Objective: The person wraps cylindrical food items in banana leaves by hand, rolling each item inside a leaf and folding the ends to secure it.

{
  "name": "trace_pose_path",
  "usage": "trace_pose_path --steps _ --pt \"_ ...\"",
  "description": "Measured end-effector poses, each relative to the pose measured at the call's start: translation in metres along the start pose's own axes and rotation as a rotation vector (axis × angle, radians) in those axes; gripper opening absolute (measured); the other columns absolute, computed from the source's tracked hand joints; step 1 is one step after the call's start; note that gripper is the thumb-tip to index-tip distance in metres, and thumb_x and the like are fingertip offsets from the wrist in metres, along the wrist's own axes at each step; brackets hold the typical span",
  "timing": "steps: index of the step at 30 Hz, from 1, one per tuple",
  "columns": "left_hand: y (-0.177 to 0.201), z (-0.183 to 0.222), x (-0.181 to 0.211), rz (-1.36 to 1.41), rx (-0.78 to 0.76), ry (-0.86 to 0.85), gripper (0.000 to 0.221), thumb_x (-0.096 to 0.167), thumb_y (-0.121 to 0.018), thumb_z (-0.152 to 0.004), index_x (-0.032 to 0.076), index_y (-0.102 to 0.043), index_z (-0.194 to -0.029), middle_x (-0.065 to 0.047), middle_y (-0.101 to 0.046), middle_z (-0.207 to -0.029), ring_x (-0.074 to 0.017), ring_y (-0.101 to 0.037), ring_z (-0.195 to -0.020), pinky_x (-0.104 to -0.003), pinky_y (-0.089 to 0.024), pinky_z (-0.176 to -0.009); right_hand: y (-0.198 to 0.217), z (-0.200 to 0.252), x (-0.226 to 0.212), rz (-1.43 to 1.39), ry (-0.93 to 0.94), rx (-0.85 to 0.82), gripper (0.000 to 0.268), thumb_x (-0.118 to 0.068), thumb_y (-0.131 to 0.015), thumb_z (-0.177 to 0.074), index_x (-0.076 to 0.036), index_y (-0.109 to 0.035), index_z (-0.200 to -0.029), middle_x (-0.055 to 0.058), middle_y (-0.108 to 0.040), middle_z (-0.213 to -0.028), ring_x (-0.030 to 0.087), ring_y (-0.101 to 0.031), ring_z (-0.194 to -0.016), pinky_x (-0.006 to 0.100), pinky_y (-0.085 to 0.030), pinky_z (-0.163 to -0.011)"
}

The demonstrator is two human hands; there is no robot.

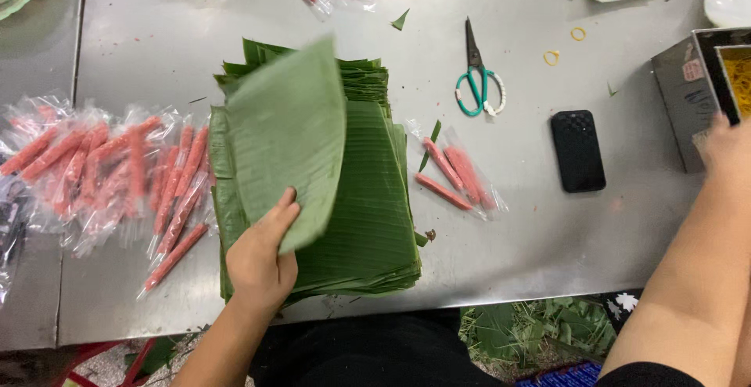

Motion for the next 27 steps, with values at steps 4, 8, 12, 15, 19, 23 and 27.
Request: trace_pose_path --steps 4,8,12,15,19,23,27 --pt "-0.007 -0.006 0.004 -0.081 -0.147 -0.288 0.060 -0.007 -0.067 -0.072 0.009 -0.064 -0.130 -0.015 -0.069 -0.132 -0.0315 -0.071 -0.117 -0.042 -0.057 -0.098 -0.005 0.052 -0.069 -0.252 0.655 0.007 0.024 -0.019 -0.066 -0.112 -0.001 -0.070 -0.128 0.022 -0.071 -0.120 0.041 -0.065 -0.115 0.052 -0.050 -0.099" --pt "-0.029 -0.005 0.007 -0.213 -0.555 -0.117 0.072 0.008 -0.080 -0.060 0.014 -0.063 -0.130 -0.012 -0.071 -0.111 -0.0312 -0.069 -0.101 -0.042 -0.055 -0.083 0.027 0.181 -0.207 -0.645 0.972 -0.218 0.021 -0.012 -0.071 -0.101 -0.003 -0.070 -0.121 0.018 -0.071 -0.127 0.038 -0.065 -0.121 0.047 -0.050 -0.108" --pt "-0.040 -0.011 -0.009 -0.231 -0.727 0.099 0.090 0.023 -0.083 -0.060 0.018 -0.053 -0.144 -0.009 -0.067 -0.086 -0.0305 -0.067 -0.084 -0.046 -0.052 -0.075 0.041 0.266 -0.290 -0.743 1.165 -0.471 0.046 -0.028 -0.078 -0.091 -0.002 -0.068 -0.128 0.017 -0.065 -0.134 0.037 -0.058 -0.128 0.047 -0.046 -0.109" --pt "-0.047 -0.017 -0.017 -0.260 -0.846 0.189 0.079 0.049 -0.079 -0.079 0.023 -0.049 -0.147 -0.011 -0.070 -0.088 -0.0325 -0.068 -0.086 -0.048 -0.052 -0.077 0.038 0.297 -0.325 -0.484 1.312 -0.312 0.061 -0.040 -0.084 -0.083 0.004 -0.068 -0.121 0.024 -0.064 -0.133 0.046 -0.053 -0.126 0.054 -0.036 -0.103" --pt "-0.050 -0.021 -0.020 -0.215 -0.797 0.227 0.078 0.057 -0.077 -0.078 0.022 -0.052 -0.142 -0.013 -0.073 -0.088 -0.0342 -0.071 -0.088 -0.048 -0.054 -0.077 0.039 0.322 -0.333 -0.533 1.306 -0.376 0.038 -0.027 -0.081 -0.080 -0.008 -0.072 -0.112 0.012 -0.070 -0.127 0.035 -0.056 -0.130 0.053 -0.036 -0.110" --pt "-0.056 -0.015 -0.026 -0.205 -0.829 0.326 0.071 0.061 -0.076 -0.079 0.019 -0.056 -0.133 -0.013 -0.072 -0.090 -0.0345 -0.071 -0.088 -0.048 -0.056 -0.076 0.031 0.329 -0.296 -0.747 1.093 -0.547 0.026 -0.014 -0.081 -0.083 -0.015 -0.074 -0.108 0.005 -0.076 -0.111 0.023 -0.069 -0.110 0.041 -0.053 -0.094" --pt "-0.054 -0.005 -0.029 -0.163 -0.663 0.372 0.069 0.054 -0.074 -0.084 0.021 -0.056 -0.142 -0.012 -0.073 -0.090 -0.0353 -0.071 -0.085 -0.047 -0.056 -0.077 0.039 0.262 -0.232 -1.398 0.511 -0.356 0.005 -0.001 -0.066 -0.112 -0.003 -0.063 -0.109 0.001 -0.065 -0.103 0.012 -0.061 -0.096 0.025 -0.051 -0.088"
Point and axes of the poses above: each hand's wrist, its own z-axis away from the middle knuckle, its own y-axis out of the back of the hand, x = y × z, the point moved 1 cm from there along -z, towards the middle knuckle
